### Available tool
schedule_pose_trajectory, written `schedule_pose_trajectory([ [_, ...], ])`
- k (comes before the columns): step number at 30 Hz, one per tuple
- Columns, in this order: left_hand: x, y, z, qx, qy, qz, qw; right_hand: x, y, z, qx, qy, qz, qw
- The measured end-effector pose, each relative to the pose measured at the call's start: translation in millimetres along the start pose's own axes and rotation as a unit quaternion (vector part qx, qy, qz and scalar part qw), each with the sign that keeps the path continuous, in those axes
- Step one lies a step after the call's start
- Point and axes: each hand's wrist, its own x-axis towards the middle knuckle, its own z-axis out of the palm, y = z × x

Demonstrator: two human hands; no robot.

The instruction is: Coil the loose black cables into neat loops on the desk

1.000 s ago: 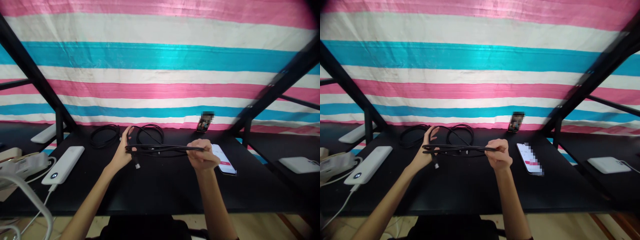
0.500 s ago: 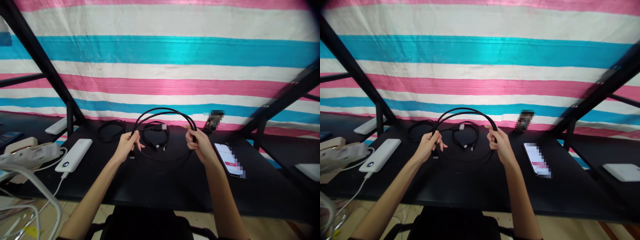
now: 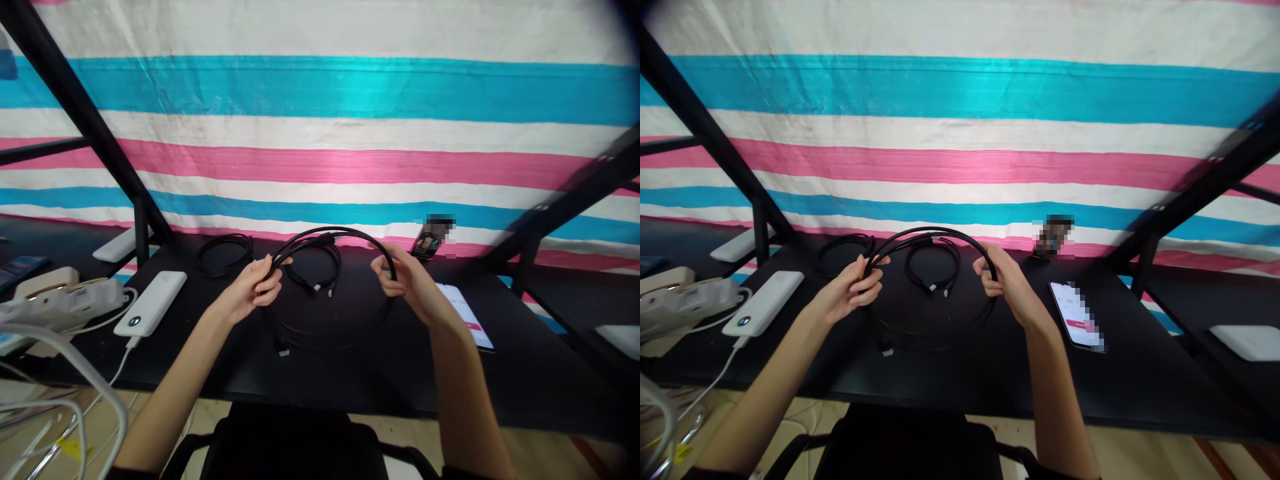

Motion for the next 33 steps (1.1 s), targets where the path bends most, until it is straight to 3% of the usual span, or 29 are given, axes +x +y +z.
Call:
schedule_pose_trajectory([
  [4, -1.0, 12.2, 7.7, 0.081, 0.01, -0.006, 0.997, -4.5, -1.8, 3.6, -0.135, 0.008, -0.036, 0.99],
  [7, -0.1, 16.0, 20.4, 0.141, 0.003, -0.02, 0.99, -5.0, -1.5, 11.2, -0.251, 0.035, -0.096, 0.963],
  [10, 0.9, 17.4, 32.5, 0.201, -0.01, -0.025, 0.979, -5.1, -6.1, 20.7, -0.326, -0.027, -0.164, 0.93],
  [15, 4.5, 28.3, 49.4, 0.33, -0.004, 0.035, 0.943, -12.2, -31.3, 35.3, -0.369, -0.076, -0.22, 0.9],
  [19, 4.7, 37.8, 60.5, 0.401, -0.016, 0.083, 0.912, -16.0, -59.5, 34.0, -0.328, -0.203, -0.193, 0.902],
  [23, 2.3, 35.6, 66.3, 0.456, 0.002, 0.104, 0.884, -15.3, -71.4, 34.7, -0.317, -0.231, -0.173, 0.904],
  [27, 1.2, 29.7, 70.3, 0.391, -0.005, 0.085, 0.917, -15.4, -54.8, 56.1, -0.439, -0.186, -0.191, 0.858],
  [29, -1.6, 28.9, 68.2, 0.331, -0.003, 0.081, 0.94, -14.2, -44.1, 61.3, -0.466, -0.15, -0.197, 0.849],
  [33, -12.4, 28.5, 46.8, 0.238, 0.077, 0.044, 0.967, -12.1, -30.5, 41.3, -0.393, -0.101, -0.199, 0.892],
])
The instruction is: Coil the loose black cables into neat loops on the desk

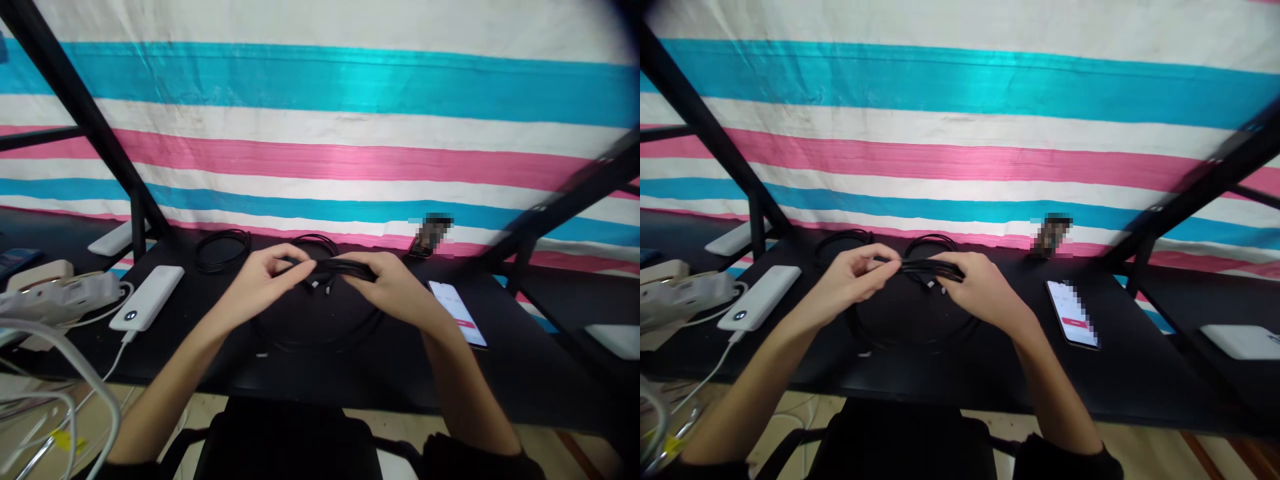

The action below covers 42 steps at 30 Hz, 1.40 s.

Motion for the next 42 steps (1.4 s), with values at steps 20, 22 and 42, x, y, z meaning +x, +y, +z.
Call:
schedule_pose_trajectory([
  [20, 1.4, -11.8, 9.6, -0.006, 0.053, 0.006, 0.999, -20.6, -7.1, 15.2, 0.046, 0.215, 0.051, 0.974],
  [22, -0.4, -10.5, 10.8, 0.006, 0.027, 0.015, 0.999, -19.5, -11.0, 18.2, 0.063, 0.199, 0.053, 0.977],
  [42, -8.2, -7.2, 7.2, -0.095, -0.132, -0.063, 0.985, -22.2, -8.1, 8.8, 0.222, 0.078, 0.073, 0.969],
])
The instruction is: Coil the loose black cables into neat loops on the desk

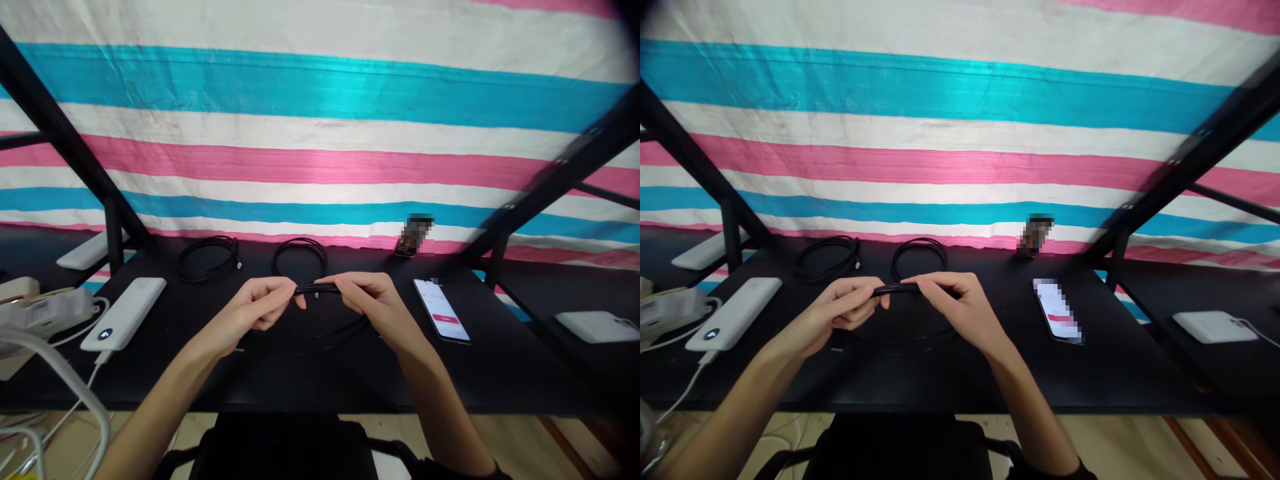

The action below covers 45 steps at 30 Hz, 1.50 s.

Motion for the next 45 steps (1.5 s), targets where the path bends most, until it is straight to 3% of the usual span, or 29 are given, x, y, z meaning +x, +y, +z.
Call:
schedule_pose_trajectory([
  [9, -2.3, 1.5, 0.4, -0.052, -0.007, -0.007, 0.999, -14.9, -9.8, 14.7, -0.101, 0.081, -0.048, 0.99],
  [16, -1.8, 8.7, 1.5, 0.134, 0.094, 0.096, 0.982, -7.8, -8.0, 6.1, -0.107, 0.153, -0.069, 0.98],
  [19, 1.8, -0.4, 3.7, 0.17, 0.119, 0.109, 0.972, -3.3, 7.0, 2.6, -0.068, 0.205, -0.065, 0.974],
  [22, 8.4, -15.9, 8.1, 0.159, 0.2, 0.124, 0.959, 1.6, 23.5, 3.1, -0.021, 0.228, -0.056, 0.972],
  [24, 13.2, -25.2, 9.6, 0.119, 0.236, 0.127, 0.956, 4.8, 30.4, 3.7, -0.007, 0.213, -0.045, 0.976],
  [28, 20.0, -34.3, 2.2, -0.024, 0.235, 0.078, 0.969, 9.1, 35.3, 0.0, -0.048, 0.098, -0.006, 0.994],
  [32, 23.3, -34.7, -12.6, -0.144, 0.254, 0.028, 0.956, 8.5, 45.7, -3.9, -0.122, 0.015, 0.051, 0.991],
  [35, 26.8, -33.9, -20.8, -0.202, 0.264, 0.005, 0.943, 8.7, 62.2, -2.2, -0.102, -0.025, 0.098, 0.99],
  [37, 32.4, -34.9, -24.8, -0.232, 0.238, -0.019, 0.943, 11.8, 75.0, -0.8, -0.062, -0.049, 0.145, 0.986],
  [41, 53.4, -47.9, -31.5, -0.222, 0.201, -0.046, 0.953, 25.8, 99.4, -3.4, 0.035, -0.074, 0.228, 0.97],
  [45, 73.4, -73.2, -37.1, -0.134, 0.222, -0.041, 0.965, 41.7, 121.9, -9.5, 0.116, -0.02, 0.241, 0.963],
])
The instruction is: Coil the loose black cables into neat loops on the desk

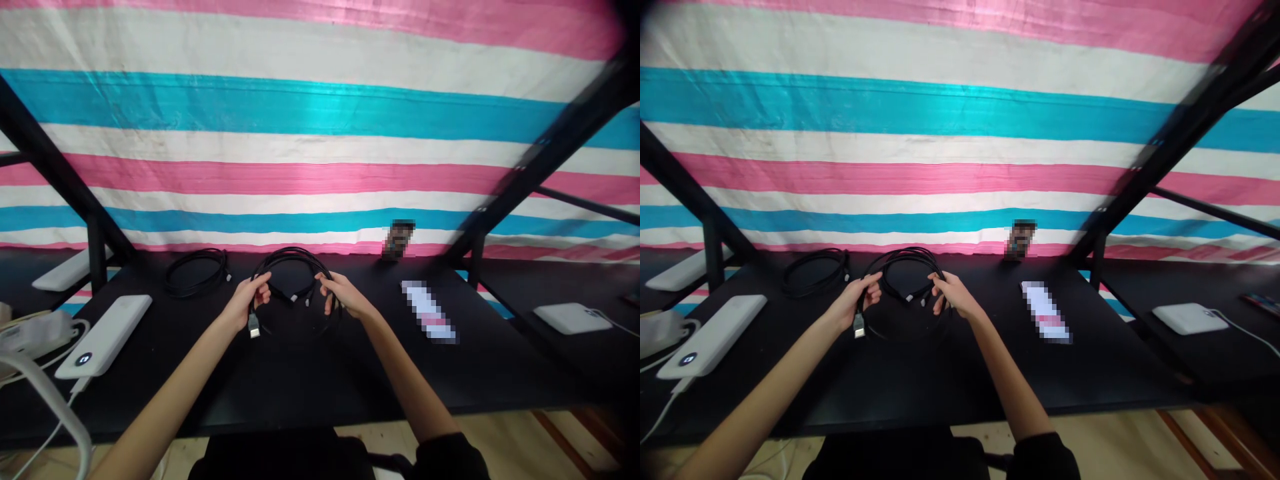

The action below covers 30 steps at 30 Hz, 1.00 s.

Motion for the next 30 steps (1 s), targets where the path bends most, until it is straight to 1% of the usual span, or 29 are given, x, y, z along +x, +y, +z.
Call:
schedule_pose_trajectory([
  [3, 11.5, -14.7, -6.0, 0.1, 0.025, 0.027, 0.994, 16.6, 4.9, -4.2, 0.065, 0.06, 0.003, 0.996],
  [5, 19.0, -20.0, -11.1, 0.166, 0.037, 0.024, 0.985, 28.1, 4.4, -4.8, 0.112, 0.096, 0.013, 0.989],
  [7, 27.9, -21.5, -15.9, 0.219, 0.047, 0.009, 0.975, 40.0, 1.3, -4.2, 0.142, 0.116, 0.031, 0.983],
  [10, 42.6, -20.0, -22.0, 0.258, 0.064, -0.014, 0.964, 58.3, -2.2, -2.7, 0.17, 0.117, 0.04, 0.978],
  [13, 54.0, -21.6, -27.4, 0.258, 0.091, -0.019, 0.962, 75.9, 3.4, -0.8, 0.187, 0.129, 0.018, 0.974],
  [16, 59.3, -30.0, -31.6, 0.248, 0.106, -0.009, 0.963, 91.3, 18.5, 0.2, 0.15, 0.152, -0.014, 0.977],
  [19, 60.4, -38.6, -34.3, 0.244, 0.1, -0.007, 0.965, 102.8, 35.3, -1.9, 0.106, 0.16, -0.045, 0.98],
  [22, 59.3, -41.6, -36.9, 0.246, 0.097, 0.0, 0.964, 109.8, 46.9, -8.6, 0.072, 0.153, -0.08, 0.982],
  [24, 57.7, -41.3, -39.2, 0.256, 0.094, 0.009, 0.962, 112.2, 51.0, -14.6, 0.019, 0.157, -0.109, 0.981],
  [26, 55.7, -41.2, -41.9, 0.274, 0.08, 0.018, 0.958, 113.0, 52.8, -20.3, -0.051, 0.172, -0.133, 0.975],
  [30, 53.4, -43.9, -47.3, 0.315, 0.059, 0.024, 0.947, 110.1, 52.5, -26.9, -0.174, 0.193, -0.161, 0.952],
])
